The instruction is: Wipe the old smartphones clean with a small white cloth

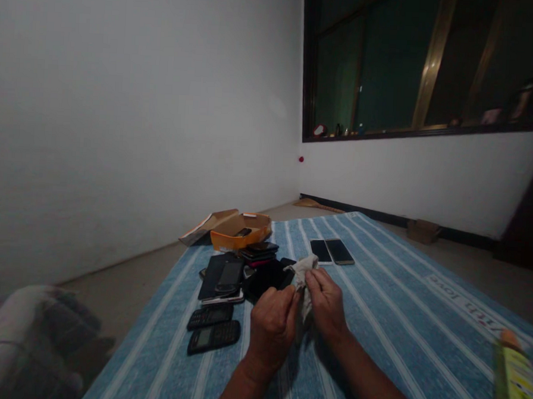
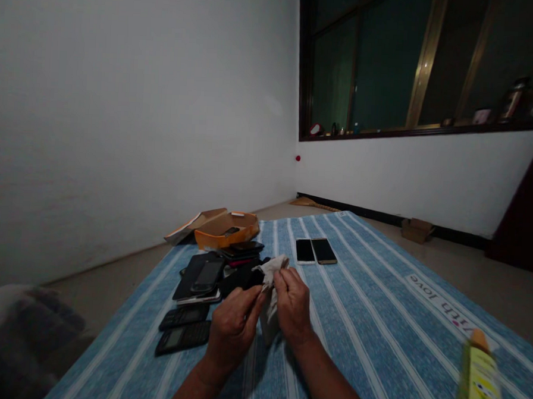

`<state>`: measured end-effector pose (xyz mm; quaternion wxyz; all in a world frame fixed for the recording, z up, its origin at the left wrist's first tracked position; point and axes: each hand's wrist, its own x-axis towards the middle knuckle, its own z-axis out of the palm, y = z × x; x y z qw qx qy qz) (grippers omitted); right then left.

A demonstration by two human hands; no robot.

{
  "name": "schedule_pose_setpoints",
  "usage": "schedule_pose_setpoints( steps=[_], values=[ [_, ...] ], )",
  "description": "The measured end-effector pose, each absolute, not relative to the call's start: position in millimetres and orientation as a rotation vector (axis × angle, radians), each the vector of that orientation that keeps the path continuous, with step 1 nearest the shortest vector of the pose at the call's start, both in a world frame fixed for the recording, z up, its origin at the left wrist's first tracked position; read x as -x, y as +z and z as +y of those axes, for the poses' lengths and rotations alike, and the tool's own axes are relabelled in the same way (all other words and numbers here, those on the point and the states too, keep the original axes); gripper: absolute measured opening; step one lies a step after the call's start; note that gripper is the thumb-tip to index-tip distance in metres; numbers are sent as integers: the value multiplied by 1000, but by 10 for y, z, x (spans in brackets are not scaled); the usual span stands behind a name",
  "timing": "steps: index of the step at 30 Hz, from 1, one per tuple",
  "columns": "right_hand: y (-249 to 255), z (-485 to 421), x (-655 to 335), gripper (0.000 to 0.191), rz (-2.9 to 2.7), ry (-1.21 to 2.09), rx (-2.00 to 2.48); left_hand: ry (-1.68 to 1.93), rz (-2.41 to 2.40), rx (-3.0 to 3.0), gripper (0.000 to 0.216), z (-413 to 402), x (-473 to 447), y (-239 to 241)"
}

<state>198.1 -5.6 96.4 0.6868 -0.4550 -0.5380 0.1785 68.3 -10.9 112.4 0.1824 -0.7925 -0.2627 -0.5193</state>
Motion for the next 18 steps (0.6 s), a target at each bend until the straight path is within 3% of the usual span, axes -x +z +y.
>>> schedule_pose_setpoints(
  steps=[4, 10, 18],
  values=[
    [966, -41, -1997, 35, -1114, 509, 1052, -1473, -722, 2215, 15, -107, -684, 1106],
    [987, -105, -1924, 31, -1278, 289, 970, -1466, -732, 2226, 16, -106, -663, 1108],
    [968, -20, -2020, 36, -1088, 571, 969, -1433, -763, 2230, 20, -123, -676, 1135]
  ],
)
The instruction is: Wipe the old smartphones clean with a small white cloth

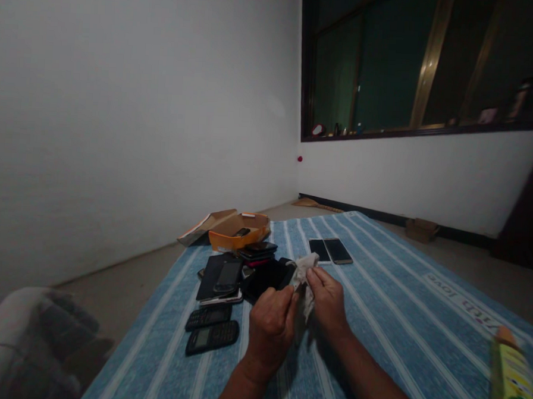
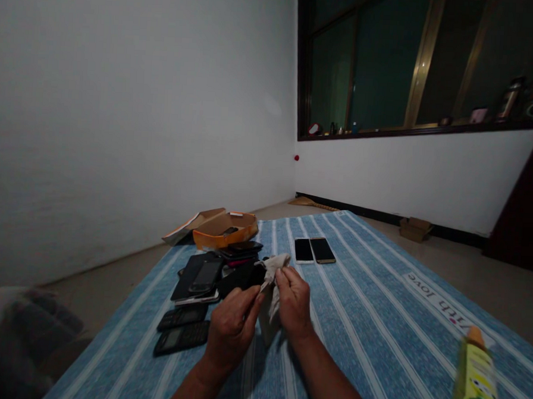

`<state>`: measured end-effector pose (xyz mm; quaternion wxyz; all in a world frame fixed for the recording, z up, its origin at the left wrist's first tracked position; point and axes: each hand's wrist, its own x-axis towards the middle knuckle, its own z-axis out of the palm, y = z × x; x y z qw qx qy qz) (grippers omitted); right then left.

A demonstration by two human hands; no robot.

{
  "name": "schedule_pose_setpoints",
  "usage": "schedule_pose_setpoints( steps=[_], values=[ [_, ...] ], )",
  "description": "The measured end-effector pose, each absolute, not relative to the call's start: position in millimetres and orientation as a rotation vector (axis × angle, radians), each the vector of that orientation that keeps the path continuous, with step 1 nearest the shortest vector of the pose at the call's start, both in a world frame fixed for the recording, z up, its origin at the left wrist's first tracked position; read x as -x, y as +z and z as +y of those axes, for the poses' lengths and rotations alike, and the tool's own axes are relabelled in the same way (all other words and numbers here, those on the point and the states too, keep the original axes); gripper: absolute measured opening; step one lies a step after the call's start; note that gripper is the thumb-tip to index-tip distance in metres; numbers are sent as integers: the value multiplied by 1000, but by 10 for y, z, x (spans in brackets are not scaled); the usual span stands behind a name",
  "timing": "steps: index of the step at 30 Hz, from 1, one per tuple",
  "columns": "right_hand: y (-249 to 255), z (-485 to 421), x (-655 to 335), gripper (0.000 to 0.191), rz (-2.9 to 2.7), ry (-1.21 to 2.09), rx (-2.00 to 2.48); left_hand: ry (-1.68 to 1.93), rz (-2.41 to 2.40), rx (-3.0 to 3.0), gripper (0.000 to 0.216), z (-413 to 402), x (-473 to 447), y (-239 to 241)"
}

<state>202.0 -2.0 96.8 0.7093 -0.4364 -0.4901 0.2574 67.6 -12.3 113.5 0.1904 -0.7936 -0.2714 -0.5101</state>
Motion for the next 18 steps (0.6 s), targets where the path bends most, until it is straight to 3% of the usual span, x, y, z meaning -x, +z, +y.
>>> schedule_pose_setpoints(
  steps=[5, 13, 18],
  values=[
    [940, 27, -2054, 37, -934, 726, 987, -1454, -713, 2206, 15, -119, -680, 1107],
    [1028, -97, -1922, 34, -1153, 397, 969, -1436, -741, 2227, 19, -118, -672, 1131],
    [975, -48, -1980, 37, -1114, 535, 974, -1452, -773, 2238, 22, -108, -665, 1125]
  ],
)
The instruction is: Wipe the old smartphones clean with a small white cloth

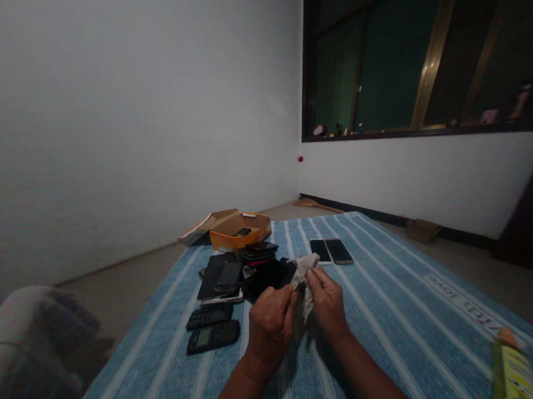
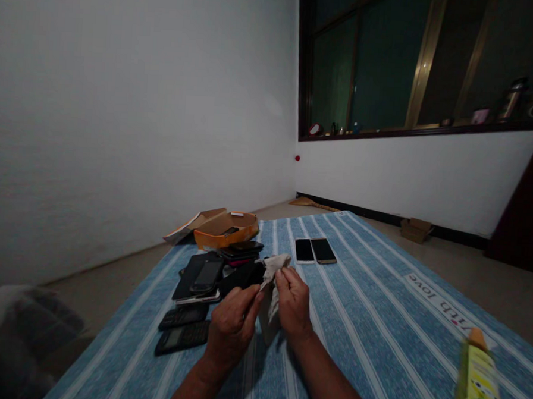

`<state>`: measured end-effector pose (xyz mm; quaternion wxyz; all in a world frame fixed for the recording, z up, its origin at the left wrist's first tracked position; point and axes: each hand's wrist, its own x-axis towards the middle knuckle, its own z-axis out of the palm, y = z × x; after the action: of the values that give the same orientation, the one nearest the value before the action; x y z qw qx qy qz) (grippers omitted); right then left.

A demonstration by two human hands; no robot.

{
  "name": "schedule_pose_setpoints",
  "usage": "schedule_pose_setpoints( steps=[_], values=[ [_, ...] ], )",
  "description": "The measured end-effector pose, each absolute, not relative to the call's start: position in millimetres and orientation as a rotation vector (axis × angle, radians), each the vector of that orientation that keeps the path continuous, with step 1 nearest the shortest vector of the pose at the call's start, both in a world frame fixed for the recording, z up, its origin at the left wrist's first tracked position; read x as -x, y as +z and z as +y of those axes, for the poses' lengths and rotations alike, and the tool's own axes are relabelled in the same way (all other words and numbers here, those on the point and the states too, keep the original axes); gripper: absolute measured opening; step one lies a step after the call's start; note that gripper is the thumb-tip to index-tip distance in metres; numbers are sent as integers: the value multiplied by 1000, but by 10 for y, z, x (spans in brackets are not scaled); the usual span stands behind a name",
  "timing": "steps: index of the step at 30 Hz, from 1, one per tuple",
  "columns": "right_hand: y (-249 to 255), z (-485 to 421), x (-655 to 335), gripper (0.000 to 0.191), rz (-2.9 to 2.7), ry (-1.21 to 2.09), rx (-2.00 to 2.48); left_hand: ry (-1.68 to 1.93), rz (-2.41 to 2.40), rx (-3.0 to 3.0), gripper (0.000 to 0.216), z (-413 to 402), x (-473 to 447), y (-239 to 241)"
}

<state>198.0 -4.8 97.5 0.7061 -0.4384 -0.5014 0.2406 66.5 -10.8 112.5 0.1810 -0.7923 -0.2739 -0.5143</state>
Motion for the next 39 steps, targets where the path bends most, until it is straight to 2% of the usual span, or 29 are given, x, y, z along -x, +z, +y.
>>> schedule_pose_setpoints(
  steps=[7, 12, 21, 27, 31, 35, 39],
  values=[
    [802, 107, -2047, 37, -850, 770, 961, -1457, -743, 2238, 17, -116, -668, 1113],
    [762, 151, -2136, 38, -783, 662, 1082, -1461, -701, 2264, 16, -180, -722, 1135],
    [775, 150, -2320, 54, -879, 442, 1255, -1465, -706, 2252, 15, -189, -742, 1130],
    [897, 88, -2365, 46, -967, 516, 1219, -1472, -730, 2222, 14, -120, -705, 1079],
    [1019, 21, -2364, 27, -951, 641, 1150, -1479, -714, 2205, 13, -116, -702, 1079],
    [1080, -3, -2338, 42, -903, 800, 1073, -1479, -741, 2225, 15, -132, -708, 1092],
    [1072, 20, -2322, 37, -918, 762, 1083, -1494, -745, 2228, 15, -132, -705, 1096]
  ],
)
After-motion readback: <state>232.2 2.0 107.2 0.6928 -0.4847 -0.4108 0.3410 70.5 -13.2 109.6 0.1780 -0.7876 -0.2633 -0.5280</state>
